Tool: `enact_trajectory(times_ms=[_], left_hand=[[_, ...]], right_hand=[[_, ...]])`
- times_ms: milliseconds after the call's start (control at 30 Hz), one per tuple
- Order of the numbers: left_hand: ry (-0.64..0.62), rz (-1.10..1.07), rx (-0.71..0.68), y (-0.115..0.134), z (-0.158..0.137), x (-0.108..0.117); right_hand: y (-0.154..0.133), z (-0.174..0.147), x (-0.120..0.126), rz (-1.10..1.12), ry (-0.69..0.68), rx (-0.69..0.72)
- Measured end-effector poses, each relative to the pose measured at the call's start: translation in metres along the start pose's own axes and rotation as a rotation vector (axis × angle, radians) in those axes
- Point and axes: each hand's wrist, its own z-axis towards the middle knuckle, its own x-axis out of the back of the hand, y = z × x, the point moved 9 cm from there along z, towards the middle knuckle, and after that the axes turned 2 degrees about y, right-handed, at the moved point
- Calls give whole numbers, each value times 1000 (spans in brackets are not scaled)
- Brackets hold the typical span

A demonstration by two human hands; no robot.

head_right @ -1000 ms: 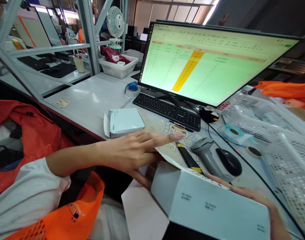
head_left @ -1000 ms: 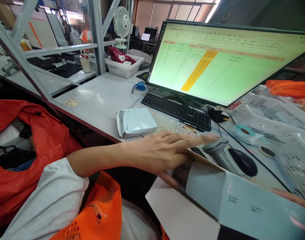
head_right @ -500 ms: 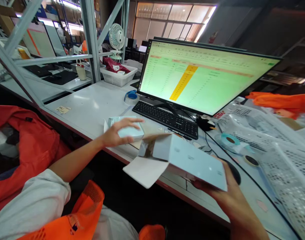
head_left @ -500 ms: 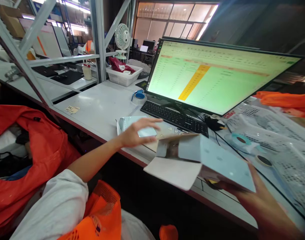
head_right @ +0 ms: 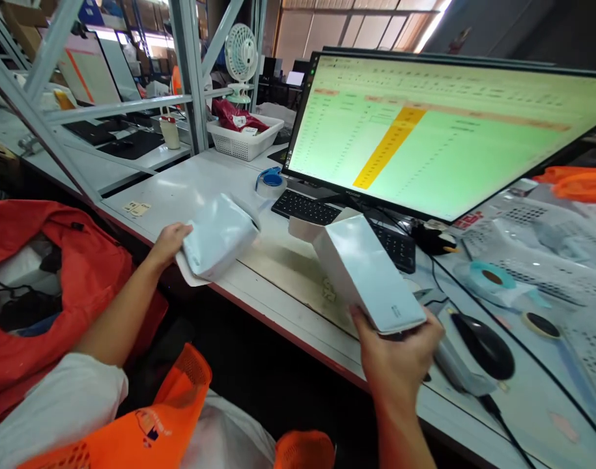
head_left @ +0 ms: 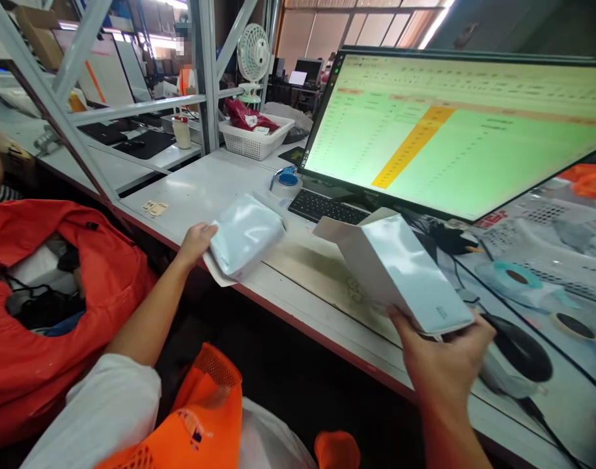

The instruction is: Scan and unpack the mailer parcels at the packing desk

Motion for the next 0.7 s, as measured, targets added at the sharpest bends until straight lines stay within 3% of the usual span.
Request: enact_trajectory(times_ms=[67,133,200,267,367,500,567,700], left_hand=[[182,-250,51,-16,-18,29],[329,-647,117,-28,-37,45],[346,-995,176,-24,-54,41],[255,-1137,223,-5,-67,24],[127,-1205,245,33,-86,-12],[-8,-1163,56,92,-111,-62],[-178,-1104,-29,122,-124,-91],[-705,-865,-58,163,-154,-156]], right_hand=[[-10,-12,-20,-44,25,153],[-30,-30,-49,-77,-25,408],[-46,-52,-85,-129,-209,620],[-54,-66,-108,-141,-409,684],[-72,-62,-94,65,-492,589],[-97,-55,-64,561,-709,347],[-93,-44,-52,633,-659,237],[-58,-10,-21,630,-388,101]])
